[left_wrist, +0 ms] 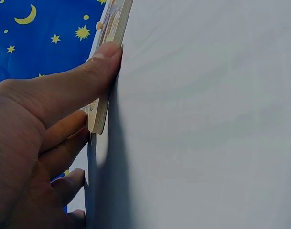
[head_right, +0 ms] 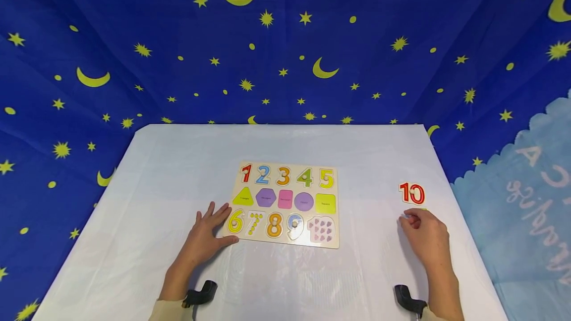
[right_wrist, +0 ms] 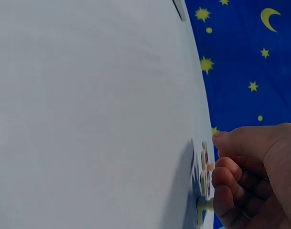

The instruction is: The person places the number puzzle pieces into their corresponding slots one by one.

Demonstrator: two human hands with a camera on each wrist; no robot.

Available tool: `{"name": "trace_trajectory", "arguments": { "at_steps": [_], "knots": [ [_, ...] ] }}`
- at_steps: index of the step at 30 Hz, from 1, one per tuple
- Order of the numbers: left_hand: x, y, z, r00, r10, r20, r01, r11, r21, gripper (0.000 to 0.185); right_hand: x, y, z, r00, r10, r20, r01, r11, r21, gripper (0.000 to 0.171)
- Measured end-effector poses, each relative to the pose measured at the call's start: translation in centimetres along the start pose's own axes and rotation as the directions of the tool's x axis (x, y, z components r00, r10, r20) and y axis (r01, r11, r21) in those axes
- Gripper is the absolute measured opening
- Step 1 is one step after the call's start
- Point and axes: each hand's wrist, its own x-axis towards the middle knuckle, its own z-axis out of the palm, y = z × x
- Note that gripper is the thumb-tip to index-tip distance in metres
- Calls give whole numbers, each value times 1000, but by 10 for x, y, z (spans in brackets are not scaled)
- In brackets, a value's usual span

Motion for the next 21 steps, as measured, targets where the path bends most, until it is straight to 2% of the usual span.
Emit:
{"name": "trace_trajectory", "arguments": {
  "at_steps": [13,21],
  "knots": [
    [0,-1,1,1000,2,-7,-2,1000,-11,90,5,20,-10,990,139,29,-137,990,-36,36],
    [0,-2,0,1000,12,-11,-12,1000,-12,90,8,29,-9,984,161,73,-157,986,-54,34]
  ]
}}
